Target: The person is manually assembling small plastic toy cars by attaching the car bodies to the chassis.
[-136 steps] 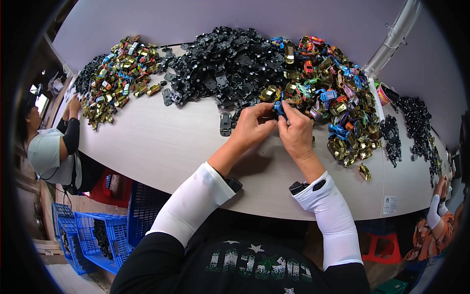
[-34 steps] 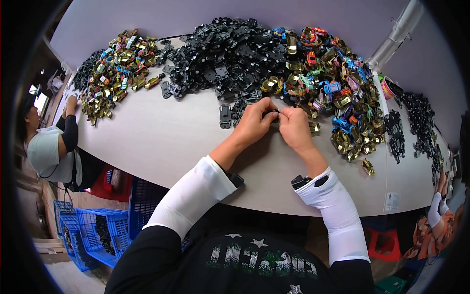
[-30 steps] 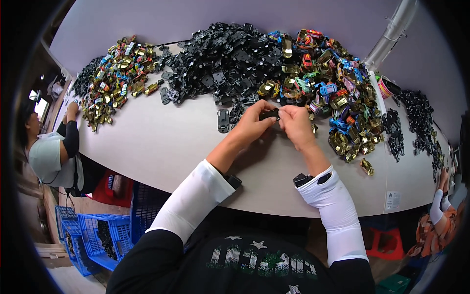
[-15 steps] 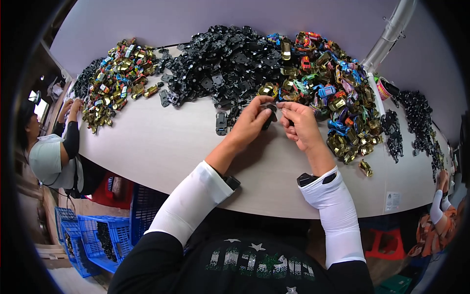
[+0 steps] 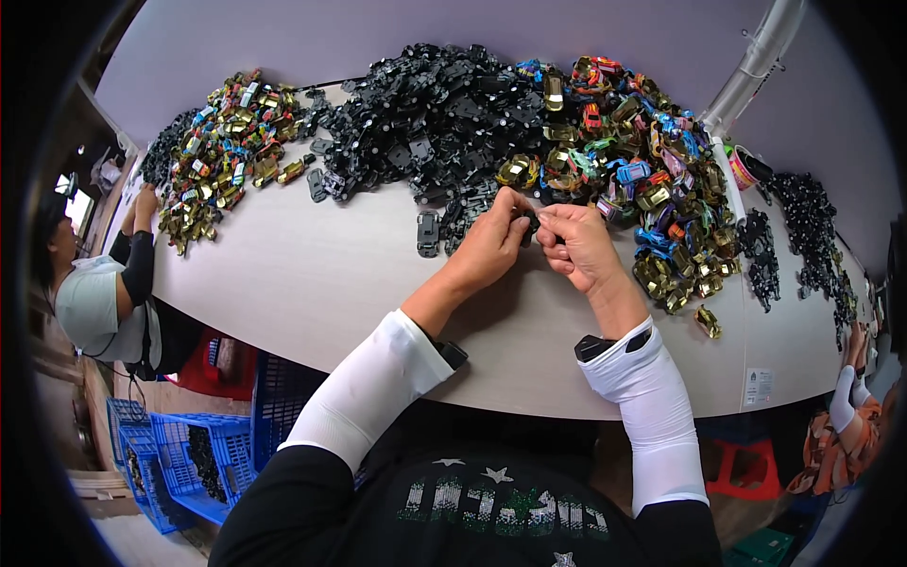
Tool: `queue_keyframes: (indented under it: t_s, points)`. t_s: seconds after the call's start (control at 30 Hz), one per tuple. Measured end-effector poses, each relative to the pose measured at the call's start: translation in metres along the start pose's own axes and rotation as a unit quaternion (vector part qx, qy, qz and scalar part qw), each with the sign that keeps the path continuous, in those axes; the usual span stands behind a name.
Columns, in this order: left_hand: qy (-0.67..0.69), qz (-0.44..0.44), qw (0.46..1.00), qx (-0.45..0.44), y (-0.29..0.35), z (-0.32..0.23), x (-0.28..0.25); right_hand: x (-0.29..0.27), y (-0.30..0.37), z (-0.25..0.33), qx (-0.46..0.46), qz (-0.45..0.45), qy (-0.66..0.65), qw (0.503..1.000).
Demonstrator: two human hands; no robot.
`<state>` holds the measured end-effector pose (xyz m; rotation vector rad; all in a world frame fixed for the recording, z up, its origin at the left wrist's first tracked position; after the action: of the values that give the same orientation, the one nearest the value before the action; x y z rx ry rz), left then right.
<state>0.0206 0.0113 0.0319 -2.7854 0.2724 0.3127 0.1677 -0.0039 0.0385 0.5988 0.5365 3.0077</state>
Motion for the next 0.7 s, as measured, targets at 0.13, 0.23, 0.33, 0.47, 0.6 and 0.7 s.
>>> queue_keyframes:
  t_s: [0.13, 0.23, 0.33, 0.47, 0.6, 0.7]
  points:
    - [-0.050, -0.027, 0.997, 0.052, 0.001, -0.002, -0.001, 0.005, 0.002, -0.002, -0.026, -0.024, 0.054, 0.998]
    - [-0.062, -0.032, 0.996, 0.052, 0.002, 0.001, -0.003, 0.008, 0.002, -0.003, -0.049, -0.055, 0.123, 0.990]
    - [-0.084, -0.023, 0.995, 0.054, 0.002, -0.001, -0.001, 0.001, -0.010, -0.008, -0.228, -0.060, 0.294, 0.926]
    - [-0.087, -0.025, 0.995, 0.046, 0.002, -0.007, -0.007, -0.001, -0.015, -0.010, -0.282, -0.026, 0.351, 0.893]
    - [-0.181, -0.086, 0.980, -0.015, 0.001, -0.014, -0.046, -0.003, -0.003, 0.014, -0.332, -0.097, 0.318, 0.883]
    - [-0.349, -0.152, 0.924, 0.035, 0.005, -0.004, -0.099, -0.016, 0.012, 0.049, -0.364, -0.212, 0.463, 0.780]
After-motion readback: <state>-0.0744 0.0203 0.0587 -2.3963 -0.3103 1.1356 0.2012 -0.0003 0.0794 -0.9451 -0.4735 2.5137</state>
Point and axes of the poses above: each hand's wrist, its own y-axis away from the middle knuckle, its own x-axis out of the palm, z = x × y, the point moved 3 cm from there along -y, towards the middle knuckle, and after that the axes turned 11 degrees about -z, right-handed, at the moved point
